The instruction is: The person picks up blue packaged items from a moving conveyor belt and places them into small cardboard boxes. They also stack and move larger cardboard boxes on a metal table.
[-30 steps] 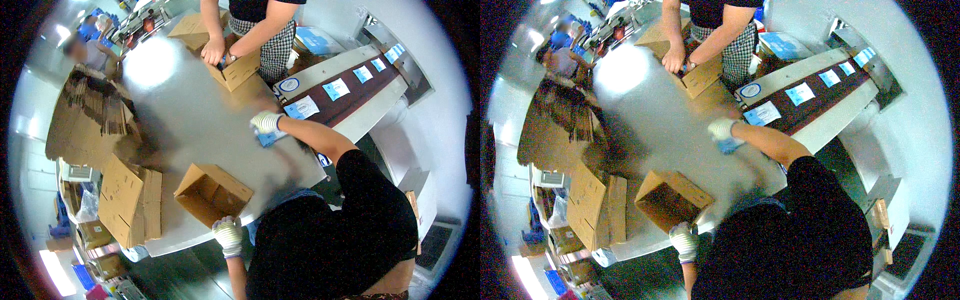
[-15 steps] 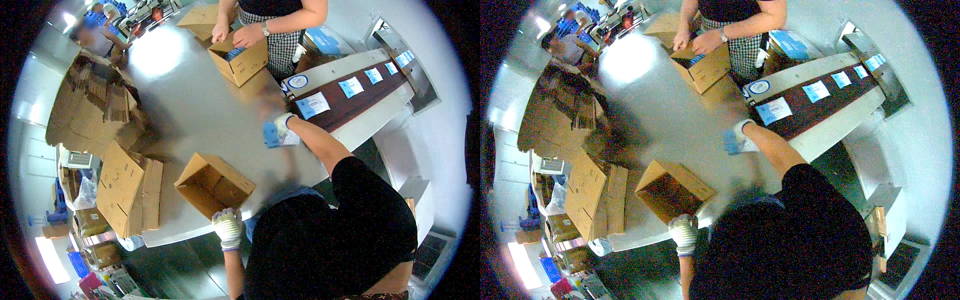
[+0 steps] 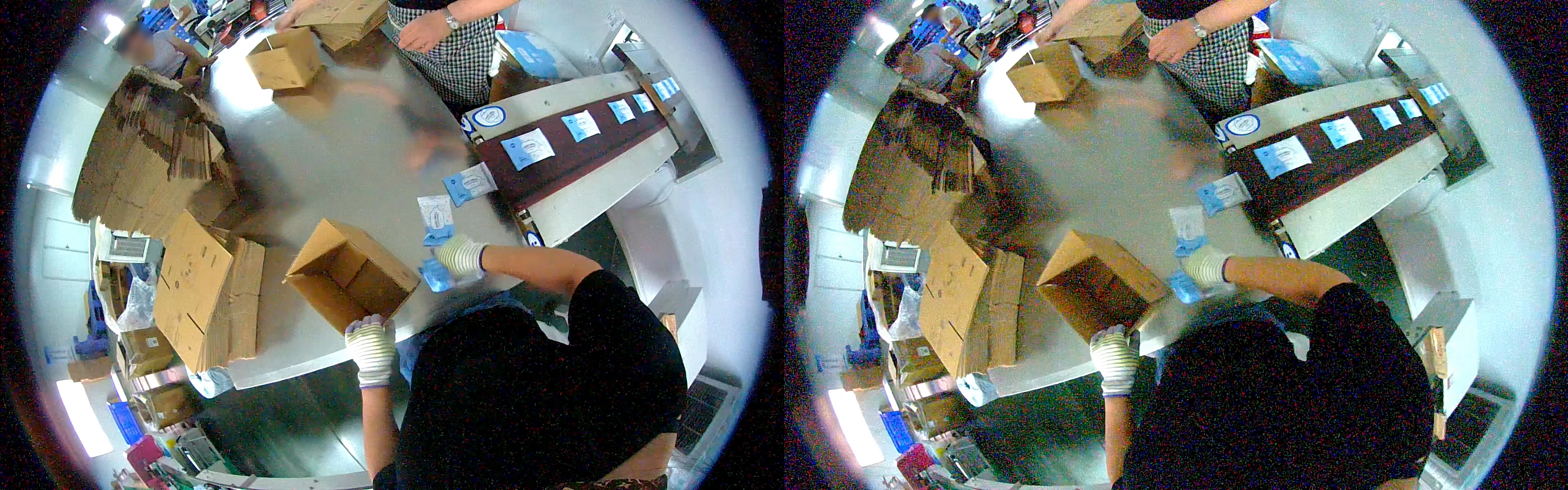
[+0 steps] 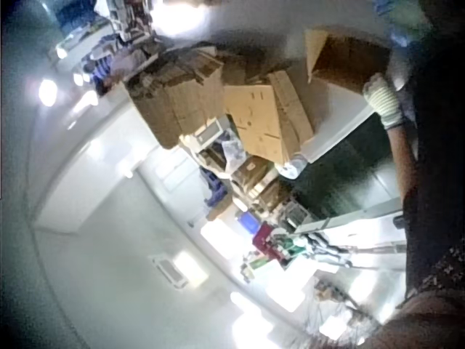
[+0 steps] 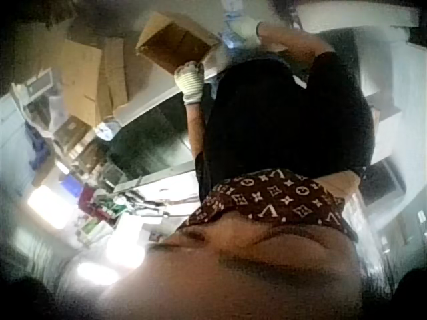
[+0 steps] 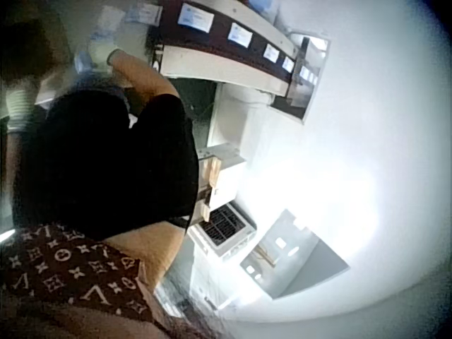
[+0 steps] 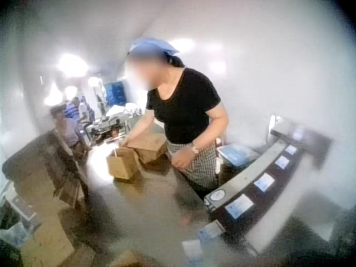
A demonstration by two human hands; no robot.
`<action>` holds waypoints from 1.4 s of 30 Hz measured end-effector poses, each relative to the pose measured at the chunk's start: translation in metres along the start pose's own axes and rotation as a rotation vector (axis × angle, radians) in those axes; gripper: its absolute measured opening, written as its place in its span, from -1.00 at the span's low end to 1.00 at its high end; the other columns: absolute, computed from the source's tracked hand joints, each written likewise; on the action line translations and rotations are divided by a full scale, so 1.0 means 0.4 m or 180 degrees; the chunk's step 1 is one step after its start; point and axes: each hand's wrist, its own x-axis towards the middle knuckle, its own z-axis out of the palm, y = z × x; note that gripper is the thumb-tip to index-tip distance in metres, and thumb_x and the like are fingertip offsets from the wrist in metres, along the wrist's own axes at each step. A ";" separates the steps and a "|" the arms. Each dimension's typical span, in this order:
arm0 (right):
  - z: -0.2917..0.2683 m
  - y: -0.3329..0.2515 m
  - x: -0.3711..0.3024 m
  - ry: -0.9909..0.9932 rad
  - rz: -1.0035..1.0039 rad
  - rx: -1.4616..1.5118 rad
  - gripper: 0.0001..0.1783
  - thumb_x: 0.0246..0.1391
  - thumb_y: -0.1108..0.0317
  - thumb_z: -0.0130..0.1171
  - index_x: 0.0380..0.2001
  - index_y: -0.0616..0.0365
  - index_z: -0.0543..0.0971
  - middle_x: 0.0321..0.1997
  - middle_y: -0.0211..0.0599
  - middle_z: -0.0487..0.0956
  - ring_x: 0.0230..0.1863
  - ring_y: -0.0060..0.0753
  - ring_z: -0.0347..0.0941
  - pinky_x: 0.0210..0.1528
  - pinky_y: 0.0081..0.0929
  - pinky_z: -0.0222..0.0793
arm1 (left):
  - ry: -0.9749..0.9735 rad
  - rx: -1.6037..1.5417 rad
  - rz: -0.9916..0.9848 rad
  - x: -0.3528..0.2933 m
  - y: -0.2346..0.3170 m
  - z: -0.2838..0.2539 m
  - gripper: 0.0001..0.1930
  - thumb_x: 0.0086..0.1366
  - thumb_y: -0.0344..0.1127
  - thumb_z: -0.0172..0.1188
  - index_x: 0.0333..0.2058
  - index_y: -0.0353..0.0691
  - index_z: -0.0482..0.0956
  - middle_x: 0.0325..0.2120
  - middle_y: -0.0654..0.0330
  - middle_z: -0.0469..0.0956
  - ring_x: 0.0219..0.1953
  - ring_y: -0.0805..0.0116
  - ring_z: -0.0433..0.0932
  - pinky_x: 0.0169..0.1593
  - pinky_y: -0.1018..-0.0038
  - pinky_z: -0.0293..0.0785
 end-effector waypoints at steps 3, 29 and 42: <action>-0.051 0.041 0.028 0.0090 0.0079 0.0343 -0.39 -0.30 0.12 0.37 -0.15 0.20 0.48 -0.22 -0.05 0.56 -0.23 0.03 0.51 -0.24 -0.13 0.45 | -0.0087 -0.0273 -0.0222 -0.005 -0.004 0.004 -0.81 -0.02 -0.15 0.19 -0.56 -0.09 0.42 -0.60 0.22 0.44 -0.46 0.21 0.46 -0.17 0.31 0.31; -0.019 0.001 0.210 0.2466 0.1751 0.2560 -0.19 -0.33 0.10 0.46 -0.01 0.27 0.37 -0.14 -0.17 0.56 -0.07 -0.20 0.47 0.02 -0.36 0.38 | 0.0026 -0.0182 0.0098 -0.007 0.005 0.011 -0.82 0.04 -0.15 0.13 -0.47 -0.10 0.43 -0.56 0.20 0.44 -0.44 0.21 0.46 -0.25 0.29 0.33; -0.151 -0.302 0.097 0.0978 -0.1541 -0.1785 -0.79 0.01 0.20 0.01 -0.43 0.03 0.58 -0.40 -0.29 0.51 -0.27 -0.26 0.41 -0.27 -0.28 0.30 | -0.0153 0.0713 0.0579 0.014 0.085 0.045 -0.87 0.10 -0.29 -0.01 -0.37 -0.11 0.47 -0.50 0.24 0.45 -0.42 0.33 0.46 -0.36 0.36 0.34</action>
